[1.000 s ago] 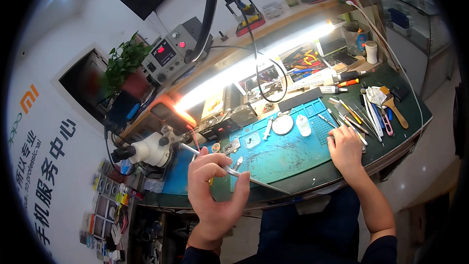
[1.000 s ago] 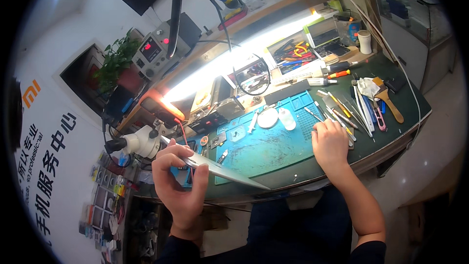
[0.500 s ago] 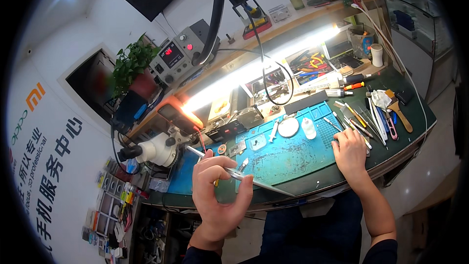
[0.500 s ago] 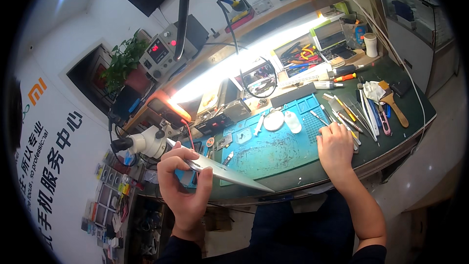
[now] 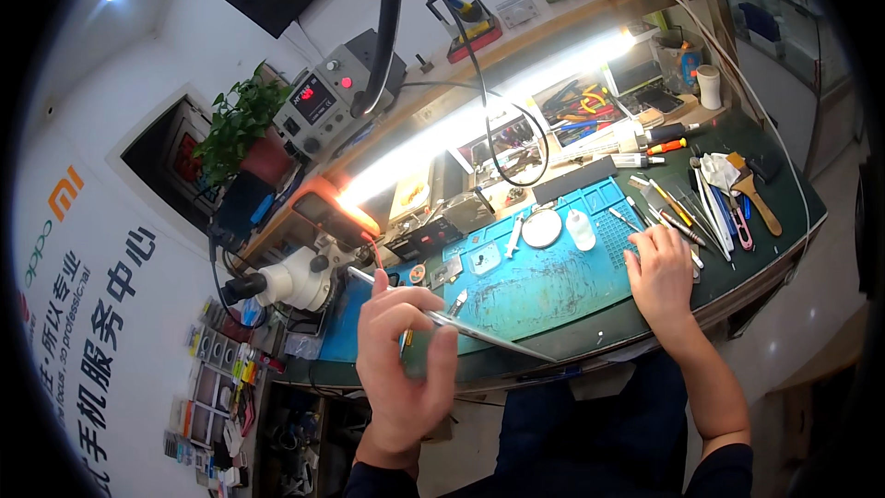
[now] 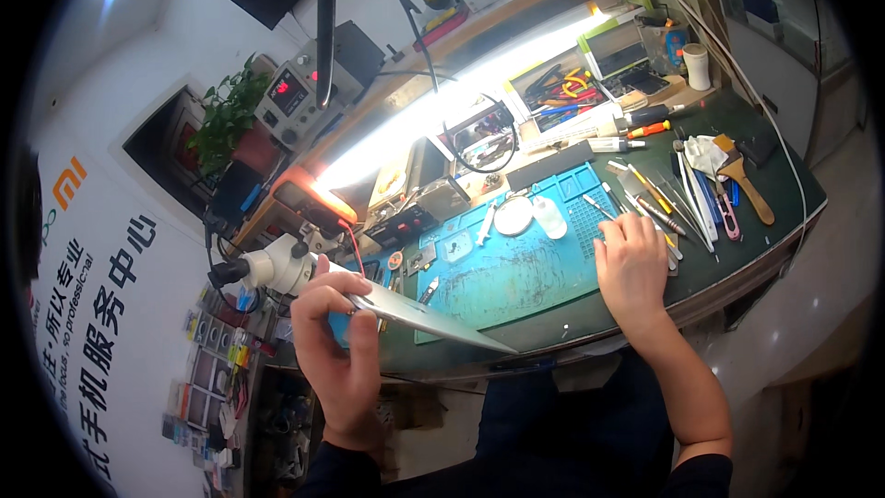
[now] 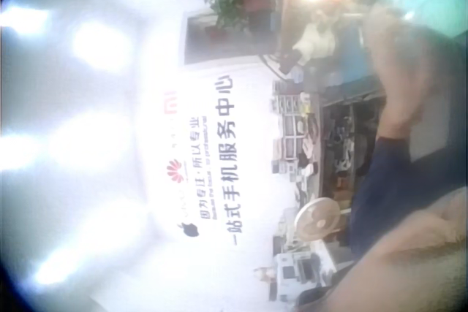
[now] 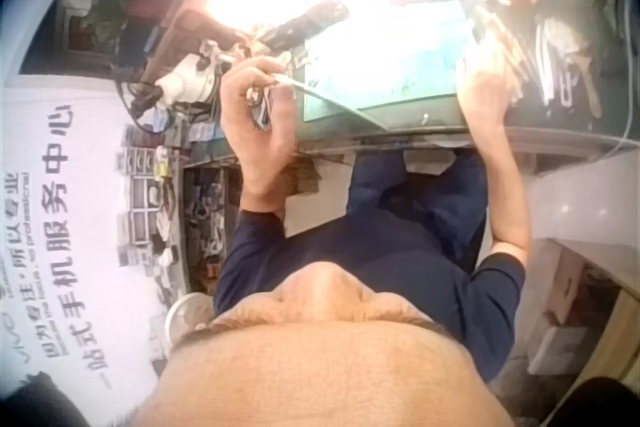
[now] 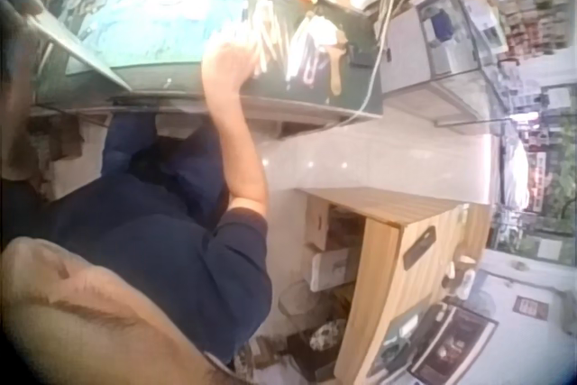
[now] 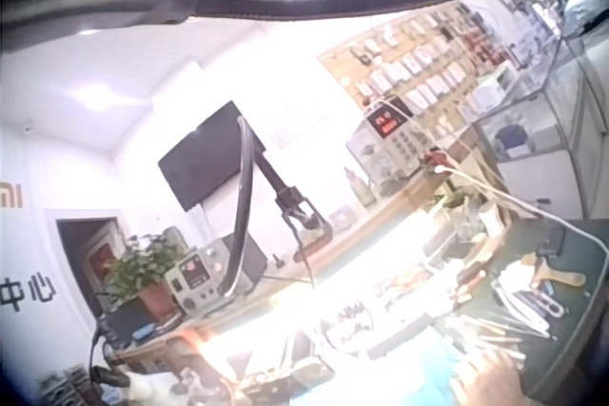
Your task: The person cleans a white tablet by wiping the screen and edges with a blue card-like tool and a small white bottle. They rotate the device to access different sides and continue wiping the surface.
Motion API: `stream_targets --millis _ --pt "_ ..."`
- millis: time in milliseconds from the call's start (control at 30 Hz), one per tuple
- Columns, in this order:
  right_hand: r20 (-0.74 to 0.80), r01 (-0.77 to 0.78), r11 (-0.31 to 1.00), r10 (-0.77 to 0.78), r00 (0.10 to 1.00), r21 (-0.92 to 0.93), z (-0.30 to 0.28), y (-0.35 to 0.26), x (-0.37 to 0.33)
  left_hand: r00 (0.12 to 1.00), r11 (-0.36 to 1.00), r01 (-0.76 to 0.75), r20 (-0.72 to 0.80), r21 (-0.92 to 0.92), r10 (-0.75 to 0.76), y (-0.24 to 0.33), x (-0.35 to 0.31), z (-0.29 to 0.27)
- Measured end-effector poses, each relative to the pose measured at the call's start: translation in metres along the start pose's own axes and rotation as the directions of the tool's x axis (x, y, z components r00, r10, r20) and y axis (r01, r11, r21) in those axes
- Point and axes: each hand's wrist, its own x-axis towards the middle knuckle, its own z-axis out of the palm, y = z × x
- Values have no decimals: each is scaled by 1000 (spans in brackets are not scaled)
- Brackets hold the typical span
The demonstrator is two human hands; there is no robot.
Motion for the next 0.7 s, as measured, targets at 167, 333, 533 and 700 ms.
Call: stream_targets --millis 167,333,533,700 --pt "-107 318 748 -317 942 583 -40 -62 -8 998 999 21 -58 -29 -23 -7 -4 0" --pt "77 241 619 -441 894 748 -16 -113 -39 996 997 1 -92 -76 -8 -9 -4 5" --pt "49 264 609 -447 893 748 -10 -117 -36 991 998 -52 -121 -40 47 -15 -13 4" --pt "74 258 614 -461 884 746 -12 -118 -32 990 997 -51 -133 -65 42 -15 -15 5"
